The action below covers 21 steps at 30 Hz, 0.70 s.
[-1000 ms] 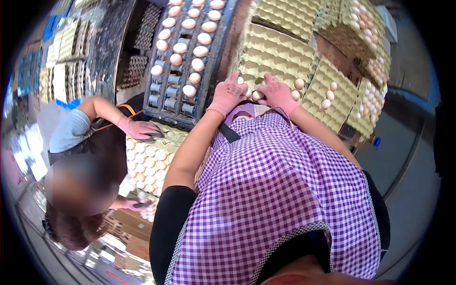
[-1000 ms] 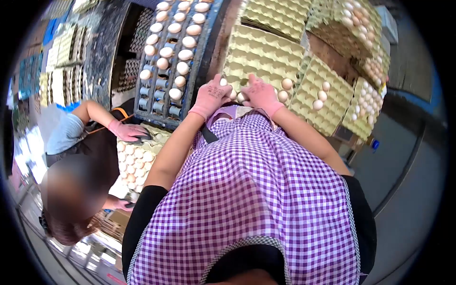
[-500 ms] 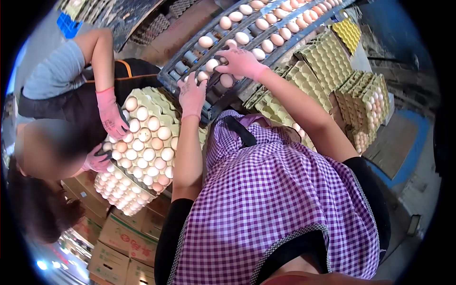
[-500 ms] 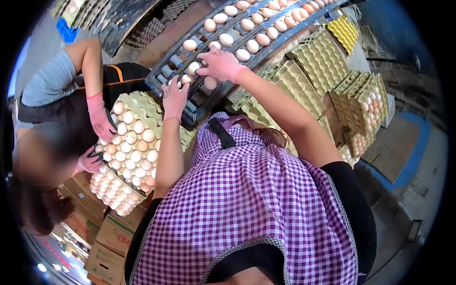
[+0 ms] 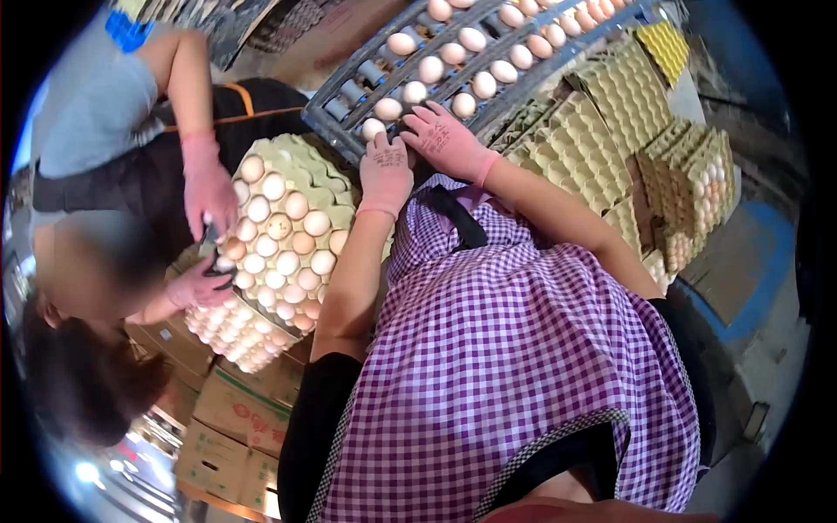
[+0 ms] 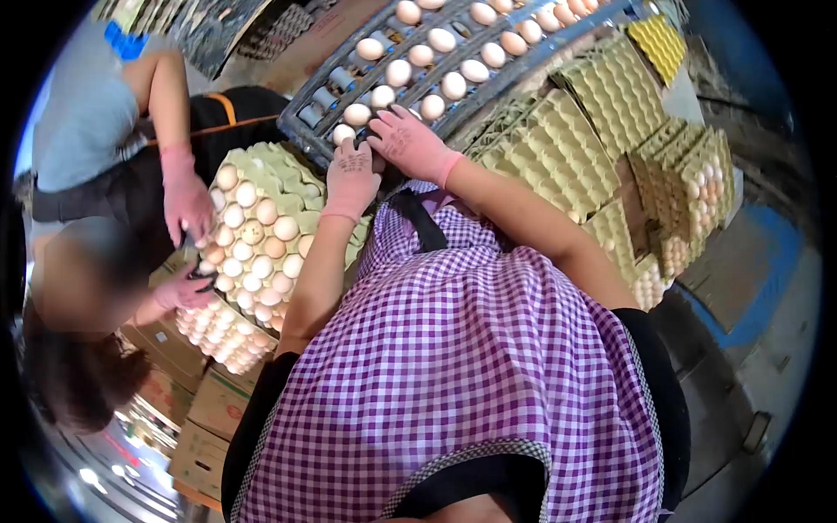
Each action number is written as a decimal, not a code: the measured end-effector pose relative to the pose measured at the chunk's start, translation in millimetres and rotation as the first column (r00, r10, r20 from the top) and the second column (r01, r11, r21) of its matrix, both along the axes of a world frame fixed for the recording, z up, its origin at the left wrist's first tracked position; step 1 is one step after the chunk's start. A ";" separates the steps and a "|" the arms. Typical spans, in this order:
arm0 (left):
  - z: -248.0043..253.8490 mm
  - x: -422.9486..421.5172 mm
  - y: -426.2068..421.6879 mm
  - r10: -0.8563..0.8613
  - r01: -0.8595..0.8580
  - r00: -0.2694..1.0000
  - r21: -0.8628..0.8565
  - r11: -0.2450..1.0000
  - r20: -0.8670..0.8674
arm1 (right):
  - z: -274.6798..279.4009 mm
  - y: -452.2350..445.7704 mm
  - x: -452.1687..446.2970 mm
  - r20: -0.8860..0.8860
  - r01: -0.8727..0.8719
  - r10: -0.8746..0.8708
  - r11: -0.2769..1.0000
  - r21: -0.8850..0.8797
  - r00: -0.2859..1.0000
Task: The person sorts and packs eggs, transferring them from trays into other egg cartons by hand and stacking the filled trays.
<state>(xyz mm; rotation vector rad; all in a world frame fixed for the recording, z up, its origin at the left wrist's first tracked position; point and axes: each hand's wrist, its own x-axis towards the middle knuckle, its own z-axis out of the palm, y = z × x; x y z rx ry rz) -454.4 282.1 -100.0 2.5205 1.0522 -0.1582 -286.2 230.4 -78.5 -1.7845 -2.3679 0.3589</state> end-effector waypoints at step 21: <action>-13.6 210.4 -189.6 -0.960 0.977 0.201 0.028 0.210 0.193 | -56.8 -379.5 110.3 0.087 0.981 -0.994 0.056 -0.184 0.073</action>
